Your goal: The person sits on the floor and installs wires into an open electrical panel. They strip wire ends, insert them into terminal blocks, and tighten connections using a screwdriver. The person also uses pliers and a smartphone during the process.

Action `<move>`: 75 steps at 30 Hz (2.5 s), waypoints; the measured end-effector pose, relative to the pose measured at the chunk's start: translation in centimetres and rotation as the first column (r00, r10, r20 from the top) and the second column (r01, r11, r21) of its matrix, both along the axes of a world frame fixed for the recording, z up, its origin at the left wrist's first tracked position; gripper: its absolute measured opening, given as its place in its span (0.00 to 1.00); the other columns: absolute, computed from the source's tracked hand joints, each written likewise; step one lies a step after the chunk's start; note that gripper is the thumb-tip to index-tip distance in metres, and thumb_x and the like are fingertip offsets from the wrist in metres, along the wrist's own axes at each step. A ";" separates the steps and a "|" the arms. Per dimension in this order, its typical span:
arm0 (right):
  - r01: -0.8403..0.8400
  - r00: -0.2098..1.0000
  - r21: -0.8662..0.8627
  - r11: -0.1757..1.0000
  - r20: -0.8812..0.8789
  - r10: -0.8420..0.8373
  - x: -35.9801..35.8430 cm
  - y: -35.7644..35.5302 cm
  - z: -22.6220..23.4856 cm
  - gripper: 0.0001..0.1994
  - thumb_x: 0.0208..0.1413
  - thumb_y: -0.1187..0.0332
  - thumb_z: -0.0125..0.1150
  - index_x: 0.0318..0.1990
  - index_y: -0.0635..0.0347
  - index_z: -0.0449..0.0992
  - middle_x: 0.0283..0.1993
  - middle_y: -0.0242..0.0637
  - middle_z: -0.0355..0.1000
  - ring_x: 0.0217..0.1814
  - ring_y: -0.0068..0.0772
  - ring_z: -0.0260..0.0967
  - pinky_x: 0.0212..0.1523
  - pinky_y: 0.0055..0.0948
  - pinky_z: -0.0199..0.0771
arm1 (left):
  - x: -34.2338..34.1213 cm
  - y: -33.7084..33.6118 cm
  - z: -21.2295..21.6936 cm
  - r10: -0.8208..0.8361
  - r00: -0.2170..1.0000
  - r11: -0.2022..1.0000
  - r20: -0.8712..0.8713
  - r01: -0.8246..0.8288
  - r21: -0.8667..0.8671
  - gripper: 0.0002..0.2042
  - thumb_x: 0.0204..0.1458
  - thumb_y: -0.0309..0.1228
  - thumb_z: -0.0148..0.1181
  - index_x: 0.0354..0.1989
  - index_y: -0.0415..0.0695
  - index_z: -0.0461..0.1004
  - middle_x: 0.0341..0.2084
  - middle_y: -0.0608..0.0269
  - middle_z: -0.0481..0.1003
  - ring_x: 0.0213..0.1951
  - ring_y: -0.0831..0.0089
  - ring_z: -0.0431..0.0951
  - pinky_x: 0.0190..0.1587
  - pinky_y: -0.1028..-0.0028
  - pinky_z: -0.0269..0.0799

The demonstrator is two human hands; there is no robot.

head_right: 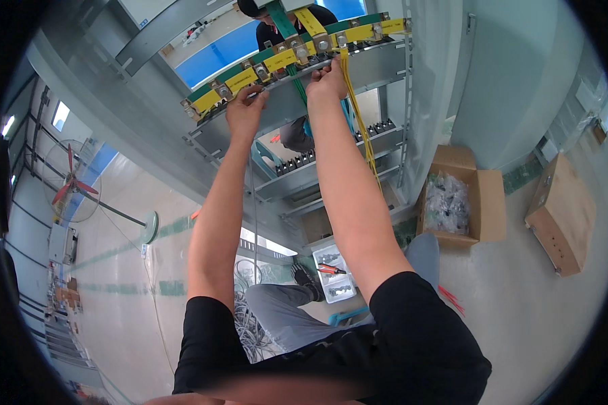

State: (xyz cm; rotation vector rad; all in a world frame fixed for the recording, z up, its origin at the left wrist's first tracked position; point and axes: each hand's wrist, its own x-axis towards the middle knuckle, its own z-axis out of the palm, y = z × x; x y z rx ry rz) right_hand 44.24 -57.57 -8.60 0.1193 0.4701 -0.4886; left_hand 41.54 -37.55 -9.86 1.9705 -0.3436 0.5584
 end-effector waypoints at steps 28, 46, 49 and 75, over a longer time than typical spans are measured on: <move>-0.048 0.999 -0.084 0.995 0.012 0.050 0.2 -0.3 -0.7 0.15 0.66 0.55 0.70 0.31 0.49 0.73 0.22 0.21 0.56 0.21 0.19 0.54 0.20 0.22 0.61 | -0.6 1.8 -1.2 0.161 0.926 0.969 0.343 -0.214 0.123 0.10 0.57 0.32 0.70 0.42 0.40 0.85 0.34 0.54 0.85 0.36 0.68 0.86 0.43 0.70 0.79; -0.621 0.346 -0.600 -0.505 -0.788 0.510 -25.2 8.7 -24.7 0.11 0.62 0.61 0.72 0.40 0.60 0.84 0.28 0.29 0.75 0.31 0.22 0.75 0.30 0.25 0.73 | -35.7 23.0 -21.8 0.206 0.921 0.960 -0.329 -0.256 -0.115 0.07 0.60 0.26 0.64 0.41 0.37 0.75 0.27 0.62 0.77 0.30 0.80 0.74 0.35 0.74 0.72; -0.031 0.569 -0.657 -0.753 -0.631 0.527 -27.8 17.1 -24.9 0.18 0.58 0.57 0.74 0.45 0.63 0.85 0.34 0.38 0.78 0.37 0.37 0.78 0.40 0.36 0.79 | -41.5 27.7 -25.4 0.331 0.824 0.849 -0.460 -0.473 -0.236 0.05 0.61 0.23 0.64 0.41 0.37 0.75 0.29 0.70 0.75 0.31 0.85 0.72 0.34 0.80 0.68; 0.202 0.799 -0.011 -0.979 -0.576 0.171 -4.0 45.9 -15.0 0.26 0.51 0.60 0.73 0.59 0.52 0.83 0.57 0.41 0.82 0.60 0.44 0.79 0.58 0.41 0.80 | -43.5 28.6 -37.9 0.435 0.676 0.480 -0.595 -0.733 -0.481 0.06 0.62 0.25 0.62 0.42 0.35 0.74 0.32 0.66 0.77 0.35 0.81 0.75 0.39 0.77 0.72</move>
